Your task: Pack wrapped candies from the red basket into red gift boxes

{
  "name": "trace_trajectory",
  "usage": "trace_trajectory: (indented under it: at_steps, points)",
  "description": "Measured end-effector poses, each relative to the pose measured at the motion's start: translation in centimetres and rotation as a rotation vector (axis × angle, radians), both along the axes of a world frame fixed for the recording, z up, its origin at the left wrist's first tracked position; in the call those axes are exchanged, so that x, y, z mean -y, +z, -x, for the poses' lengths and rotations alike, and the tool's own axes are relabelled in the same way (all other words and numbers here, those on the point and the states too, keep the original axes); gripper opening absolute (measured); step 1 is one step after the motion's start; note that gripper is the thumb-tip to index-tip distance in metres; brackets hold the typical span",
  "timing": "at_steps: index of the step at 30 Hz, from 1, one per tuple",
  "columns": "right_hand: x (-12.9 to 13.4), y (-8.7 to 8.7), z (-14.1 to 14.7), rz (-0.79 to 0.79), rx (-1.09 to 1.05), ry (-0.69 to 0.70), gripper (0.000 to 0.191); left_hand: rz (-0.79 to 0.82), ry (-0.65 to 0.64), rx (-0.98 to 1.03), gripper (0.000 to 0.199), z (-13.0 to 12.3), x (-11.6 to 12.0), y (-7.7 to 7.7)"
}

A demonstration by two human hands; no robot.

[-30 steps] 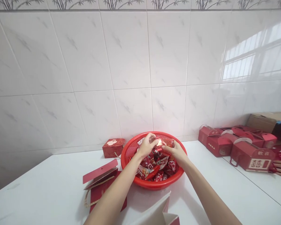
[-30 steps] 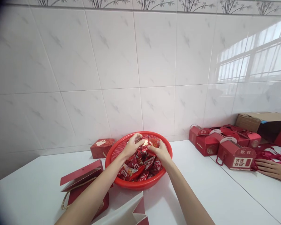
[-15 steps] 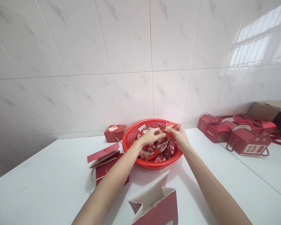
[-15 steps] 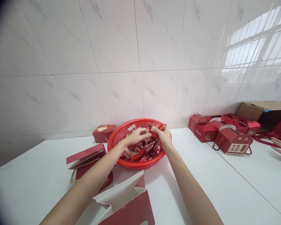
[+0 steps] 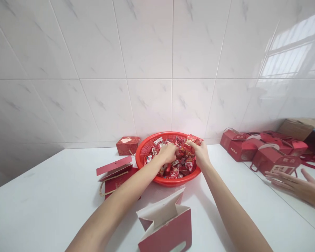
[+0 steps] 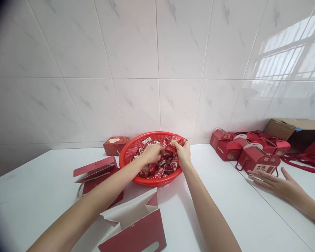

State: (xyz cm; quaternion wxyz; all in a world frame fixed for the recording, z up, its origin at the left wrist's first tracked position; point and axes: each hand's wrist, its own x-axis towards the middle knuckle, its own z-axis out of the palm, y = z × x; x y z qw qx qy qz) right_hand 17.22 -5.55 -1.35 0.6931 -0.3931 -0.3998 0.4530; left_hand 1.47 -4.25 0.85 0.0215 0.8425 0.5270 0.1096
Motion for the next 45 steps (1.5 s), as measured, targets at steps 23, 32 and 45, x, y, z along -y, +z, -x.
trace_trajectory:
  at_steps: [23, 32, 45]
  points:
    - [0.2, 0.3, 0.2, 0.04, -0.026, -0.043, 0.036, 0.245, -0.142, -0.146, 0.051, -0.3, -0.9, -1.9]
    - [0.4, 0.4, 0.3, 0.013, -0.018, -0.007, 0.036, 0.283, -0.121, 0.033, 0.03, -0.2, -0.9, -1.5]
    - [0.5, 0.3, 0.2, -0.024, 0.012, 0.049, 0.048, 0.101, 0.04, 1.029, 0.019, 2.1, -2.9, 0.0]
